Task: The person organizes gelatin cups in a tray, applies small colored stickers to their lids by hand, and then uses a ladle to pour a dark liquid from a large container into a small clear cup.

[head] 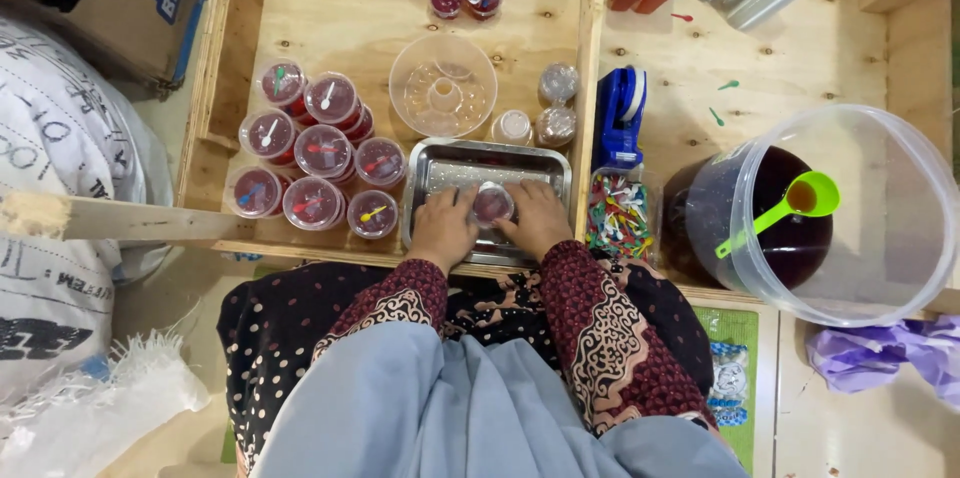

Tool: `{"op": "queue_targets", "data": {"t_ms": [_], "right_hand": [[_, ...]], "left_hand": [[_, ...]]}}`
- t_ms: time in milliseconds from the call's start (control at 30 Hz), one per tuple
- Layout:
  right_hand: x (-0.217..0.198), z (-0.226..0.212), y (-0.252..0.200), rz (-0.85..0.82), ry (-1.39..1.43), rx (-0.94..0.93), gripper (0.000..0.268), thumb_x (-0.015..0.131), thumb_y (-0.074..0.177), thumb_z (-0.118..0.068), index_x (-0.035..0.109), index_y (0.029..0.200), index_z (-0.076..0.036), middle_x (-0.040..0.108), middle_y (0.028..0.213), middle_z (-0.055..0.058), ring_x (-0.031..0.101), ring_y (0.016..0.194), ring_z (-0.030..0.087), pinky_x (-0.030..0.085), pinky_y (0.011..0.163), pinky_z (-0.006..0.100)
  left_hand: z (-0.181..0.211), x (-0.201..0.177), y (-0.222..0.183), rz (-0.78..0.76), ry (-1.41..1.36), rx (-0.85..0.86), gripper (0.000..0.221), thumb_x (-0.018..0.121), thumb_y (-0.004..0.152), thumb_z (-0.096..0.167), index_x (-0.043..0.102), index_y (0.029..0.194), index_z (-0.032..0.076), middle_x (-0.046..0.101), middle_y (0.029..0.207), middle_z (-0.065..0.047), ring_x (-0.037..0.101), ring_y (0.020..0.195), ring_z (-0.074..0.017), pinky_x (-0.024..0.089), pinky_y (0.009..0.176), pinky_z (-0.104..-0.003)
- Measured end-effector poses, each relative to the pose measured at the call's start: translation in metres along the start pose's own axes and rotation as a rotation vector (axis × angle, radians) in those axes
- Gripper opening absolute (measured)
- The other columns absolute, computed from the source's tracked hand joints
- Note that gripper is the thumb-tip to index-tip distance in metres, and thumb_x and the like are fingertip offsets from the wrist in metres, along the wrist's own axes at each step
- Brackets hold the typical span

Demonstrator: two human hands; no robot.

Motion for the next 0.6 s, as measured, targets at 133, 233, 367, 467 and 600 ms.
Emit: {"op": "queue_targets", "data": {"t_ms": [133, 233, 367, 467, 600], "right_hand": [[-0.011, -0.007, -0.005, -0.054, 0.024, -0.058, 0.074, 0.07, 0.089, -0.053, 0.046, 0.154, -0.027, 0.047, 0.155, 0.006, 0.034, 0.149, 0.032, 0.033, 0.121, 0.049], [-0.014, -0.008, -0.004, -0.075, 0.031, -0.053, 0.076, 0.071, 0.088, -0.054, 0.045, 0.155, -0.029, 0.048, 0.154, 0.004, 0.033, 0.15, 0.032, 0.033, 0.121, 0.05], [-0.02, -0.011, -0.005, -0.097, 0.015, -0.045, 0.076, 0.071, 0.088, -0.055, 0.043, 0.155, -0.034, 0.047, 0.155, 0.001, 0.028, 0.152, 0.033, 0.032, 0.12, 0.054], [-0.031, -0.018, -0.007, -0.127, -0.023, -0.053, 0.074, 0.07, 0.089, -0.055, 0.042, 0.155, -0.036, 0.048, 0.155, 0.001, 0.026, 0.153, 0.034, 0.031, 0.119, 0.057], [-0.036, -0.023, -0.004, -0.176, -0.09, -0.058, 0.073, 0.066, 0.092, -0.054, 0.038, 0.157, -0.036, 0.049, 0.155, 0.001, 0.022, 0.154, 0.035, 0.029, 0.118, 0.062]], "left_hand": [[0.005, -0.007, -0.002, -0.013, 0.017, 0.021, 0.069, 0.055, 0.093, 0.051, 0.038, 0.158, 0.032, 0.049, 0.151, -0.013, 0.045, 0.141, -0.0361, 0.039, 0.111, -0.05], [0.006, -0.009, -0.002, -0.053, 0.021, 0.018, 0.069, 0.053, 0.095, 0.052, 0.035, 0.159, 0.035, 0.048, 0.153, -0.012, 0.044, 0.142, -0.0356, 0.037, 0.112, -0.05], [0.003, -0.006, 0.002, -0.095, -0.017, 0.006, 0.068, 0.052, 0.098, 0.053, 0.031, 0.16, 0.037, 0.05, 0.15, -0.012, 0.047, 0.141, -0.0351, 0.04, 0.11, -0.049], [-0.003, -0.001, 0.005, -0.112, -0.004, 0.026, 0.068, 0.052, 0.098, 0.054, 0.029, 0.161, 0.039, 0.054, 0.145, -0.01, 0.049, 0.138, -0.0332, 0.041, 0.108, -0.049], [-0.008, -0.004, 0.01, -0.131, 0.038, 0.071, 0.068, 0.052, 0.099, 0.056, 0.028, 0.16, 0.04, 0.058, 0.138, -0.007, 0.052, 0.133, -0.03, 0.043, 0.106, -0.048]]}}
Point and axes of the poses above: each hand's wrist, its own y-axis towards the middle knuckle, its own x-axis out of the palm, z = x × y, the point moved 1 cm from there along y, towards the middle knuckle
